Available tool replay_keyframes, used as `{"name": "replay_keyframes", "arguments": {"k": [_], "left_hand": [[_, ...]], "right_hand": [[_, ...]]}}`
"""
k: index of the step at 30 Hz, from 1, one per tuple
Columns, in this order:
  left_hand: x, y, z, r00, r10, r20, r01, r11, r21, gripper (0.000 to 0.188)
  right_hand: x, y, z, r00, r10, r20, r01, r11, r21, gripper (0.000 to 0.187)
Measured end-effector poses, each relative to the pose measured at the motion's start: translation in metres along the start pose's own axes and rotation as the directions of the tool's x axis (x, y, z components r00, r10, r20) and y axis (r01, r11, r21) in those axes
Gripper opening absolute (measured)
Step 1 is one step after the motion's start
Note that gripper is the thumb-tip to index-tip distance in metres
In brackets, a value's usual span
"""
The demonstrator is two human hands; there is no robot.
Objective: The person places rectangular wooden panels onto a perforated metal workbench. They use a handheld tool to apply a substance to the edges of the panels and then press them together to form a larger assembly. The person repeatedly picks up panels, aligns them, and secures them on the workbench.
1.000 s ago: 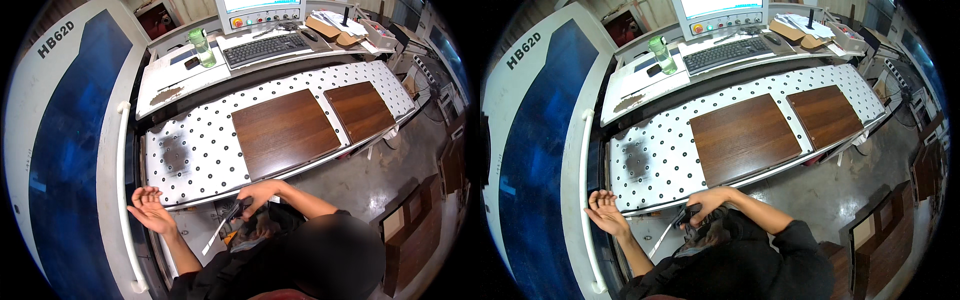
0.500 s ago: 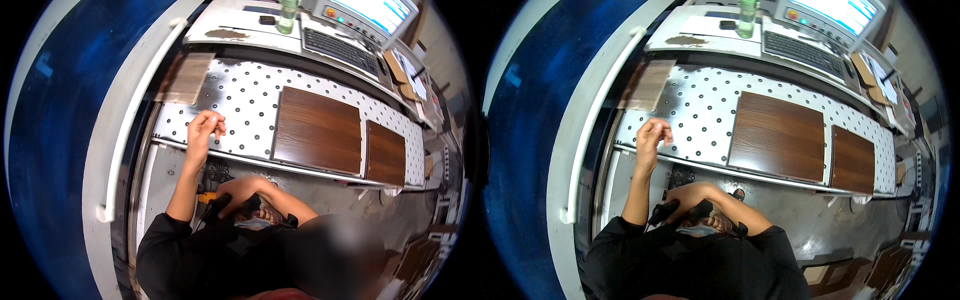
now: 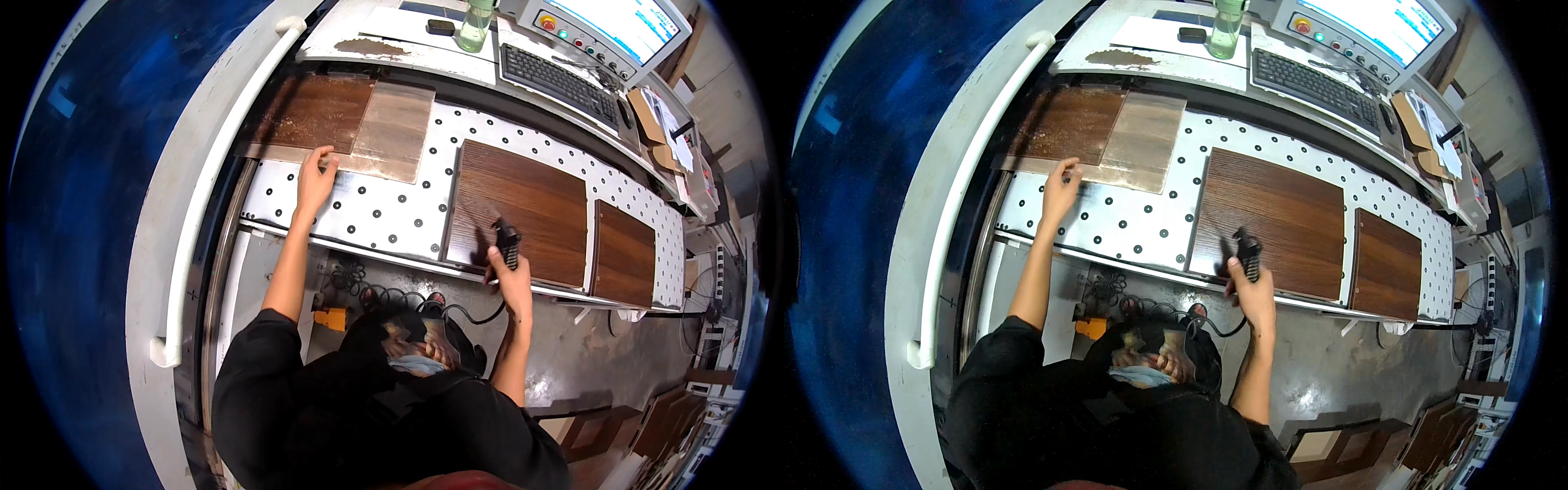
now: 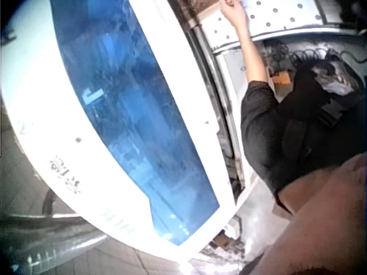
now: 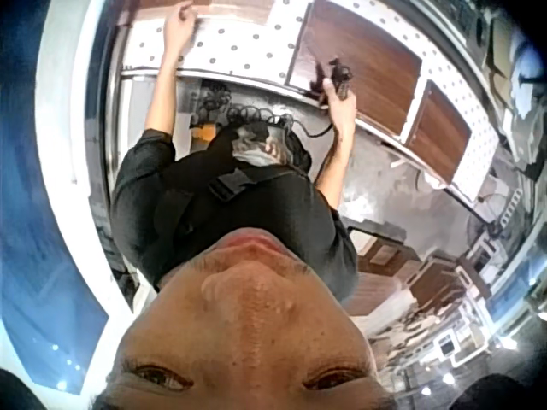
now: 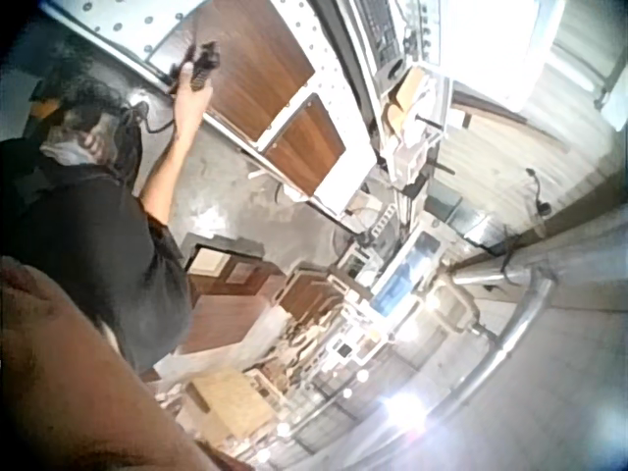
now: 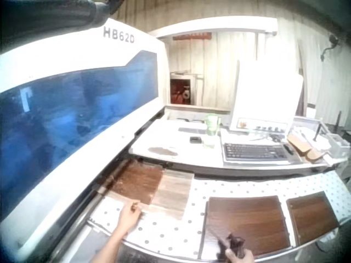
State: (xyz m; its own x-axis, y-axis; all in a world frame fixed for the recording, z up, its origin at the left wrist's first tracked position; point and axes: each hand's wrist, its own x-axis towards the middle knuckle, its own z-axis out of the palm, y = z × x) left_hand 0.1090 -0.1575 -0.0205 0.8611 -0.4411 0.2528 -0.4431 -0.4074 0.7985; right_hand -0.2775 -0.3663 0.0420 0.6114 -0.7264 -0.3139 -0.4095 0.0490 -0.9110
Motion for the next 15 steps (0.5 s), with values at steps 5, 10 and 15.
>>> {"name": "replay_keyframes", "arguments": {"k": [5,10,15], "left_hand": [[0.065,-0.049,0.036,0.985,0.171,-0.015,-0.144,0.872,0.467,0.052],[0.066,-0.085,0.067,0.986,0.166,-0.001,-0.127,0.754,0.645,0.063],[0.035,-0.063,0.073,0.979,0.199,0.052,-0.189,0.77,0.609,0.056]], "right_hand": [[-0.023,-0.012,0.017,0.951,0.11,0.288,-0.043,0.972,-0.231,0.051],[-0.042,-0.03,0.031,0.812,0.154,0.563,0.014,0.959,-0.282,0.049],[-0.045,-0.041,0.057,0.982,0.088,0.17,-0.008,0.905,-0.425,0.046]]}}
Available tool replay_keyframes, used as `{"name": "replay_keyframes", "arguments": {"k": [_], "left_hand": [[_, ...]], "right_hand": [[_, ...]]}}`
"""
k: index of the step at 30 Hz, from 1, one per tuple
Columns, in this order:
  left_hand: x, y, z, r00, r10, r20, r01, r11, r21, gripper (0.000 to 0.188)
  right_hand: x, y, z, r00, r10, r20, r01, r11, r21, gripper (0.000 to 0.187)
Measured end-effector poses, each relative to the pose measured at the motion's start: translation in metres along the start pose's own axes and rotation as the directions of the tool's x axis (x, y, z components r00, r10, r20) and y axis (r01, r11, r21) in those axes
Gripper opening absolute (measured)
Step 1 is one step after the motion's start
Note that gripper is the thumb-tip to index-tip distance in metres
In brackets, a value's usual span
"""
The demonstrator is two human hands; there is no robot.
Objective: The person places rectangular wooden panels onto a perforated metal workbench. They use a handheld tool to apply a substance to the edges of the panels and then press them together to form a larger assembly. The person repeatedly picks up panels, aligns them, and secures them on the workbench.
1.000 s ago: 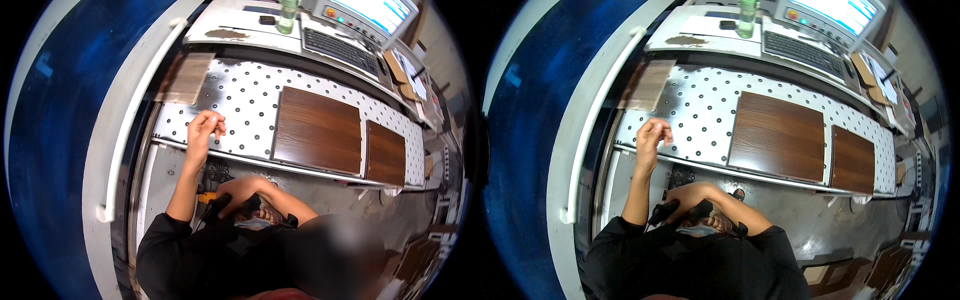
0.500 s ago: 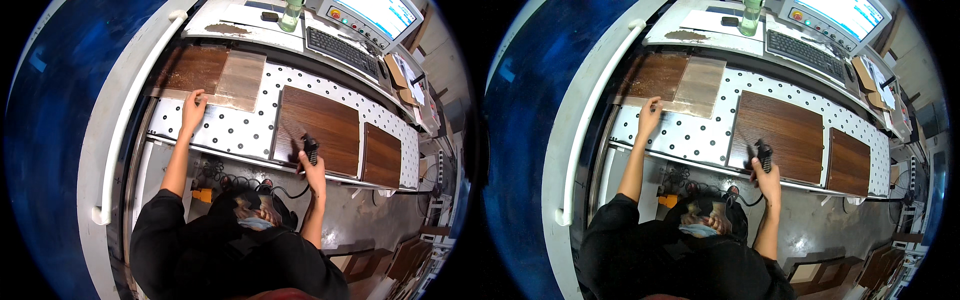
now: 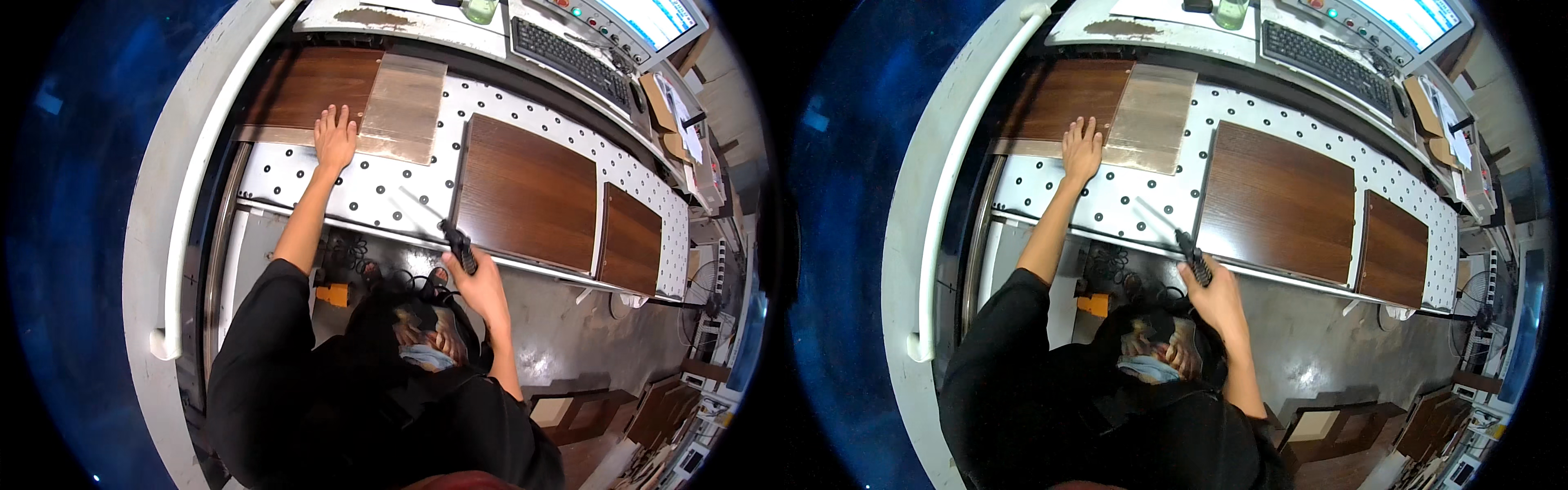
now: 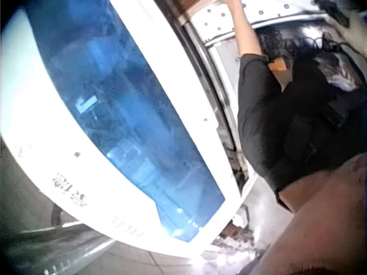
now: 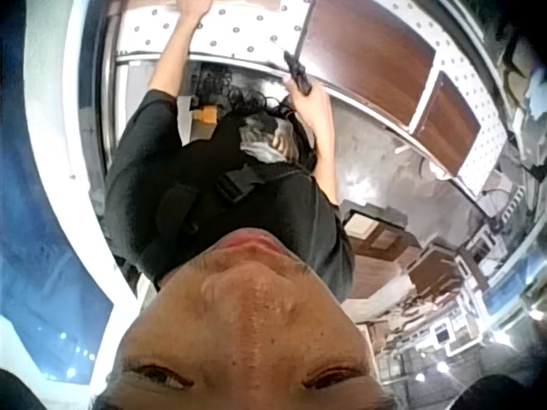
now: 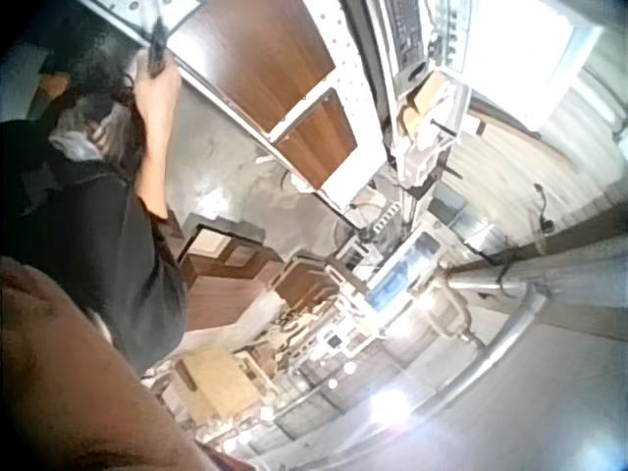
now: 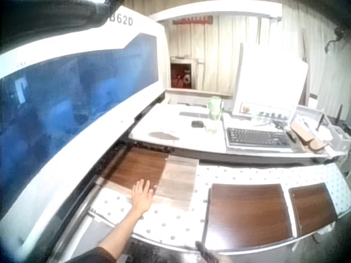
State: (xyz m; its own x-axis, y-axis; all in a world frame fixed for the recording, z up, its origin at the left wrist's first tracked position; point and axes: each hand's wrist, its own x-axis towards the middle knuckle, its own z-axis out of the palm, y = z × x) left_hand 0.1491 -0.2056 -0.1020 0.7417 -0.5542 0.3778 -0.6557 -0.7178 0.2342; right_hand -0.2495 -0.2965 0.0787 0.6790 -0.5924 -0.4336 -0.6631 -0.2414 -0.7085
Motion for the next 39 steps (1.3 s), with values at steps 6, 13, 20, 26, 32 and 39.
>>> {"name": "replay_keyframes", "arguments": {"k": [6,13,20,26,32,39], "left_hand": [[-0.087,0.06,-0.022,0.998,0.057,0.025,-0.056,0.998,-0.016,0.055],[-0.198,0.128,-0.072,0.985,0.094,0.145,-0.065,0.979,-0.192,0.056],[-0.199,0.145,-0.118,0.96,0.156,0.235,0.012,0.81,-0.587,0.06],[-0.186,0.201,-0.14,0.907,0.091,0.412,0.413,0.003,-0.911,0.06],[-0.157,0.153,-0.147,0.748,0.243,0.617,0.632,0.022,-0.774,0.049],[-0.166,0.132,-0.18,0.37,0.651,0.662,0.681,0.295,-0.67,0.05]], "right_hand": [[0.023,0.004,0.021,0.994,-0.108,-0.024,0.104,0.984,-0.148,0.035],[0.035,0.005,-0.015,0.962,-0.079,-0.26,0.013,0.97,-0.244,0.039],[0.033,0.019,-0.018,0.94,-0.178,-0.291,0.103,0.961,-0.257,0.033],[0.016,0.008,0.052,0.746,-0.664,-0.052,0.644,0.74,-0.196,0.062],[0.045,0.022,-0.031,0.932,-0.362,-0.026,0.357,0.926,-0.122,0.031],[0.133,0.103,-0.065,0.735,-0.257,-0.628,0.337,0.941,0.009,0.021]]}}
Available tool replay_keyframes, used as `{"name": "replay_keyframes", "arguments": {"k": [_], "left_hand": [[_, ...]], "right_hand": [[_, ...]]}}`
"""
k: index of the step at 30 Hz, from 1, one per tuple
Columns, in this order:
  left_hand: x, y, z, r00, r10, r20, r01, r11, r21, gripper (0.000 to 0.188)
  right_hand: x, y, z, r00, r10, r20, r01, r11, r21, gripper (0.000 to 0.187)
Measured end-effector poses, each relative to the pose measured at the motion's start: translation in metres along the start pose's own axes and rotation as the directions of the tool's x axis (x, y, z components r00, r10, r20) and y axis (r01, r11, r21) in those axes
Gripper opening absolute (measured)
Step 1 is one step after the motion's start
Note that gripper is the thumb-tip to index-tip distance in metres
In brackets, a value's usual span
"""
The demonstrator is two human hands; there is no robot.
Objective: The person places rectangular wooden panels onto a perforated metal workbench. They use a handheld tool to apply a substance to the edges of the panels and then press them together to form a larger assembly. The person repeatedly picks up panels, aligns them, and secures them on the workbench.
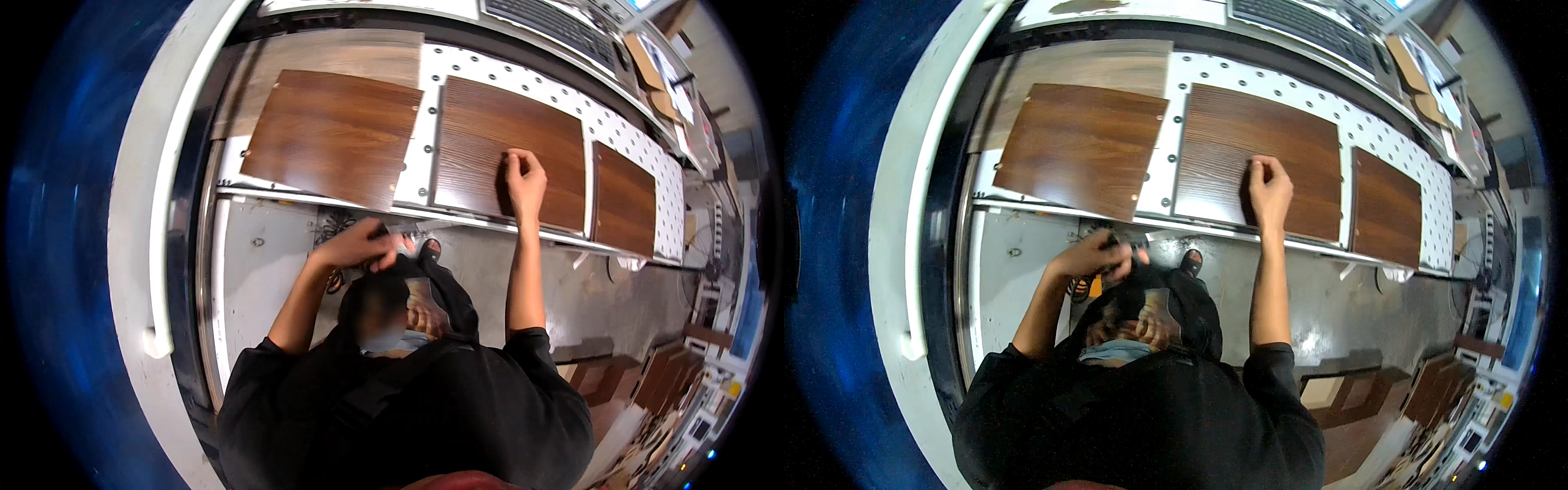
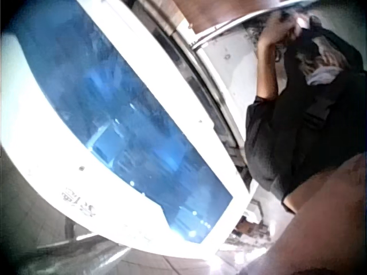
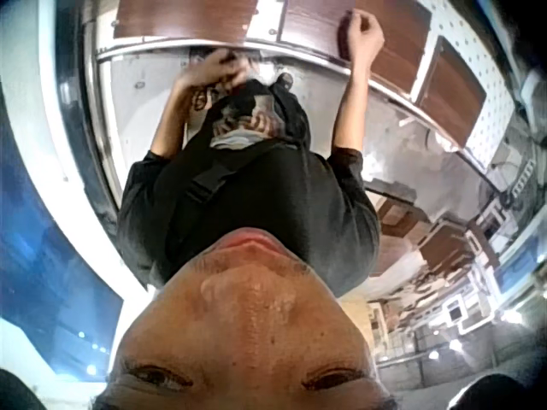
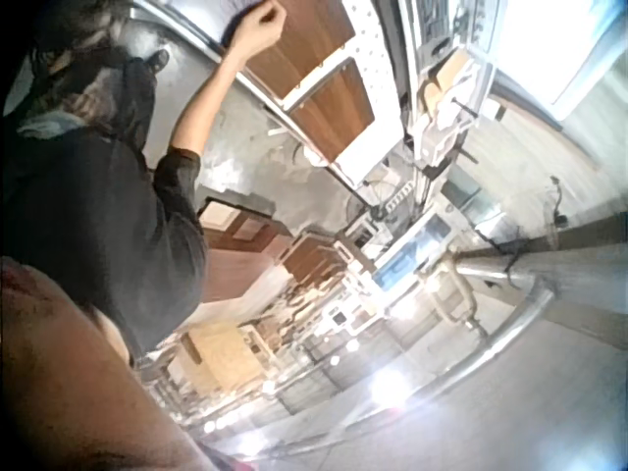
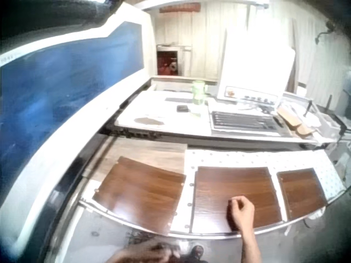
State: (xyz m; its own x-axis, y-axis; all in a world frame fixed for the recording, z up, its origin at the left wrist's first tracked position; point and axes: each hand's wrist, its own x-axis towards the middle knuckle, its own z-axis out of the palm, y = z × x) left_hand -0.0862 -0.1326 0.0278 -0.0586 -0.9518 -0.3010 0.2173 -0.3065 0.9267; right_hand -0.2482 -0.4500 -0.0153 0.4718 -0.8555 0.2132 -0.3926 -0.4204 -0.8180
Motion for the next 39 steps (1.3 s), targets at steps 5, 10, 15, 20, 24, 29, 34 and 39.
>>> {"name": "replay_keyframes", "arguments": {"k": [5,10,15,20,24,29,34,39], "left_hand": [[-0.035,-0.004,0.006,0.985,0.027,0.171,-0.042,0.995,0.087,0.044],[-0.108,-0.034,-0.034,0.79,-0.101,-0.605,0.093,0.995,-0.045,0.042],[-0.16,-0.041,-0.075,0.126,-0.02,-0.992,0.222,0.975,0.009,0.055],[-0.15,-0.026,-0.108,0.162,-0.028,-0.986,0.264,0.964,0.016,0.05],[-0.116,-0.014,-0.156,0.333,-0.005,-0.943,0.027,1.0,0.005,0.049],[-0.068,0.018,-0.203,0.357,-0.037,-0.933,-0.1,0.992,-0.078,0.05],[-0.062,0.026,-0.171,0.597,-0.052,-0.8,0.164,0.985,0.058,0.052],[-0.098,0.036,-0.083,0.883,-0.247,-0.398,0.334,0.928,0.165,0.037]], "right_hand": [[0.002,-0.011,0.037,0.999,-0.012,0.044,0.005,0.987,0.159,0.019],[-0.054,-0.091,0.089,0.942,-0.215,0.259,0.153,0.959,0.237,0.015],[-0.113,-0.102,0.145,0.789,-0.372,0.489,0.445,0.895,-0.037,0.043],[-0.122,-0.08,0.155,0.806,-0.35,0.478,0.453,0.884,-0.116,0.059],[-0.125,-0.065,0.158,0.799,-0.415,0.435,0.51,0.851,-0.125,0.06],[-0.123,-0.063,0.157,0.795,-0.406,0.451,0.499,0.86,-0.106,0.061],[-0.123,-0.059,0.155,0.794,-0.416,0.443,0.498,0.864,-0.081,0.062],[-0.124,-0.058,0.156,0.814,-0.416,0.405,0.487,0.869,-0.084,0.064]]}}
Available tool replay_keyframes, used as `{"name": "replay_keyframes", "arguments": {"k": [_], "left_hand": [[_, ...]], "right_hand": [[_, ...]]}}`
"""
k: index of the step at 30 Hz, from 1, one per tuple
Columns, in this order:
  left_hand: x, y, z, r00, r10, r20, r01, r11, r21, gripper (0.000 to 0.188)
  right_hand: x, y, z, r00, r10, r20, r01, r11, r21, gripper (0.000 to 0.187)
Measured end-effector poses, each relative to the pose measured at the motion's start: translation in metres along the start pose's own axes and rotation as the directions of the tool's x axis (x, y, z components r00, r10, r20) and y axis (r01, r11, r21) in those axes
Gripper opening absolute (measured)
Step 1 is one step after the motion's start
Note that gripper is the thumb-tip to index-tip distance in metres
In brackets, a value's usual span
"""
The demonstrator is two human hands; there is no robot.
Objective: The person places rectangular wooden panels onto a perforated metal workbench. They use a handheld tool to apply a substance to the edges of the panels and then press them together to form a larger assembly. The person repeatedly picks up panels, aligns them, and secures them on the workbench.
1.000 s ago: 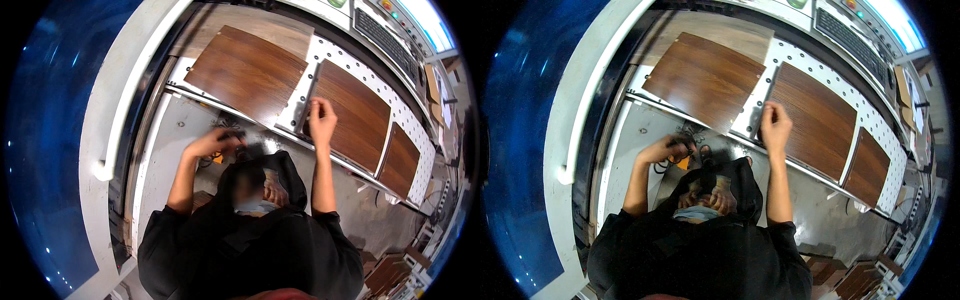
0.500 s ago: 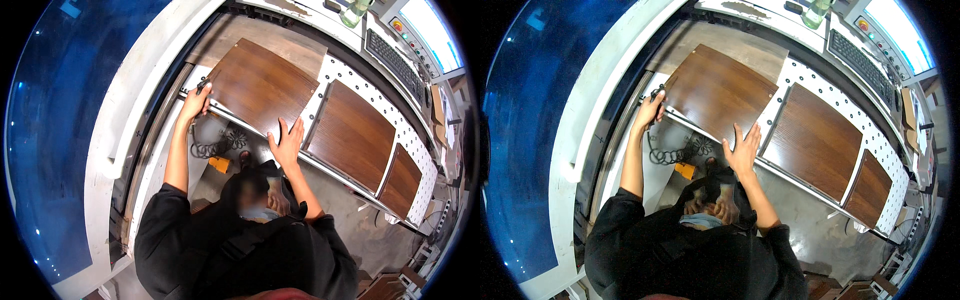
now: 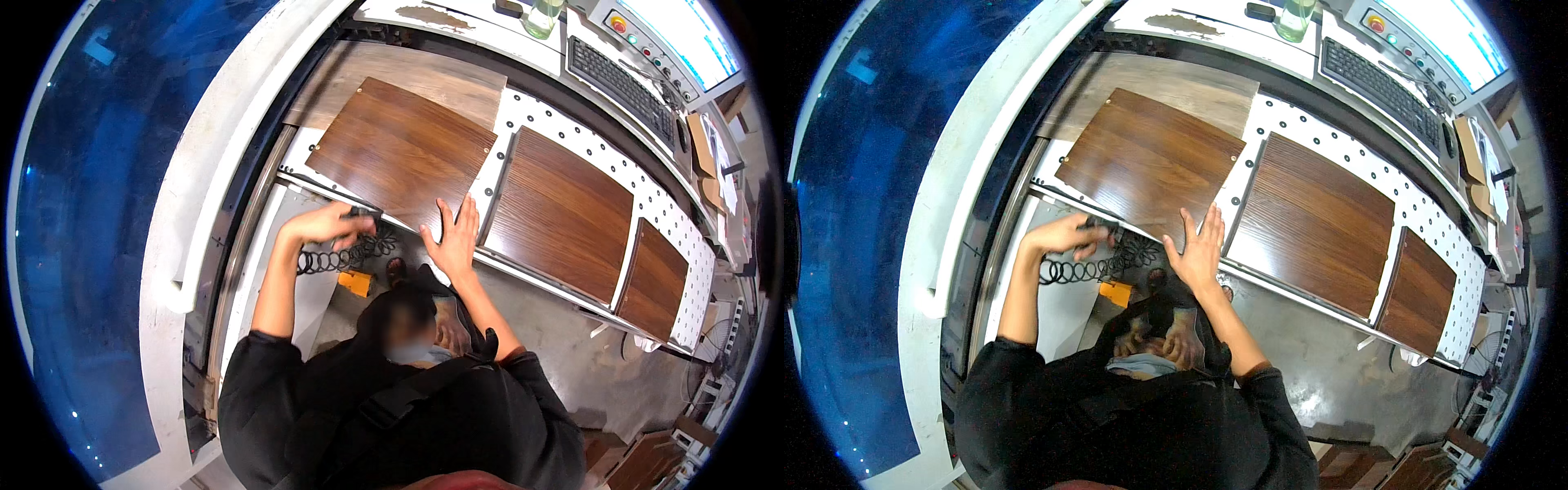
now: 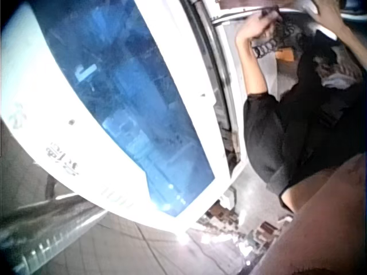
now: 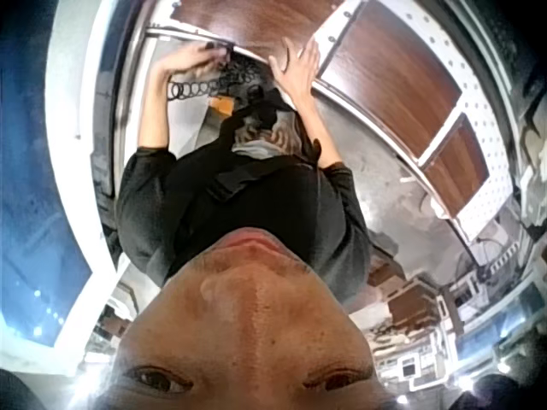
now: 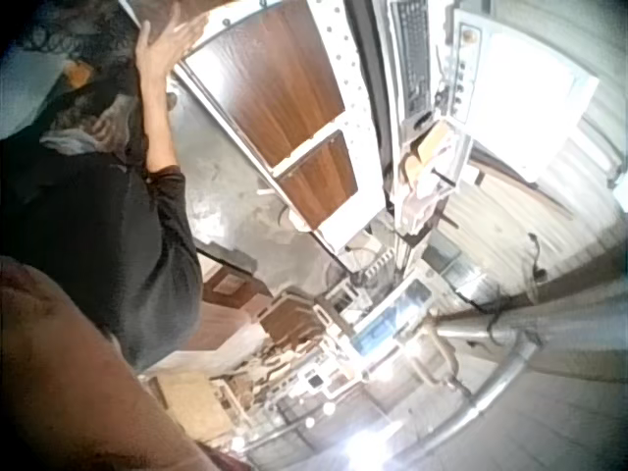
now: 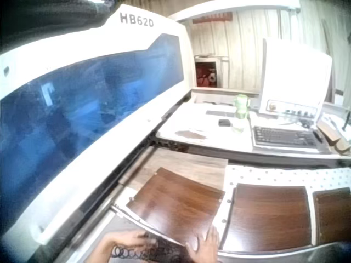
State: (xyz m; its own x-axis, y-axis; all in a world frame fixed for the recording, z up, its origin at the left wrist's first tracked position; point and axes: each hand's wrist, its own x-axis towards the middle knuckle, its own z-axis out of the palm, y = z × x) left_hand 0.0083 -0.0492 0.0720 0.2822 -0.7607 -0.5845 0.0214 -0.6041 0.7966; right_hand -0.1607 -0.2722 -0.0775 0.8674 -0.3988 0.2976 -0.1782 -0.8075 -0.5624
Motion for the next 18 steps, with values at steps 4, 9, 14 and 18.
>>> {"name": "replay_keyframes", "arguments": {"k": [4,9,14,18], "left_hand": [[-0.089,0.01,0.004,0.919,0.128,-0.372,-0.132,0.991,0.016,0.037],[-0.157,-0.006,-0.008,-0.319,0.319,-0.893,-0.223,0.89,0.397,0.034],[-0.167,-0.041,0.005,-0.596,0.283,-0.752,0.149,0.959,0.243,0.043],[-0.166,-0.059,0.024,-0.532,0.268,-0.804,0.356,0.932,0.075,0.059]], "right_hand": [[-0.001,0.003,-0.002,1.0,-0.008,0.028,0.007,1.0,0.015,0.065],[-0.001,0.006,0.001,0.999,-0.025,0.023,0.024,0.999,0.028,0.064],[-0.006,0.005,-0.014,0.999,0.012,0.04,-0.02,0.98,0.2,0.055],[-0.027,-0.014,-0.045,0.967,0.181,0.18,-0.243,0.869,0.43,0.045]]}}
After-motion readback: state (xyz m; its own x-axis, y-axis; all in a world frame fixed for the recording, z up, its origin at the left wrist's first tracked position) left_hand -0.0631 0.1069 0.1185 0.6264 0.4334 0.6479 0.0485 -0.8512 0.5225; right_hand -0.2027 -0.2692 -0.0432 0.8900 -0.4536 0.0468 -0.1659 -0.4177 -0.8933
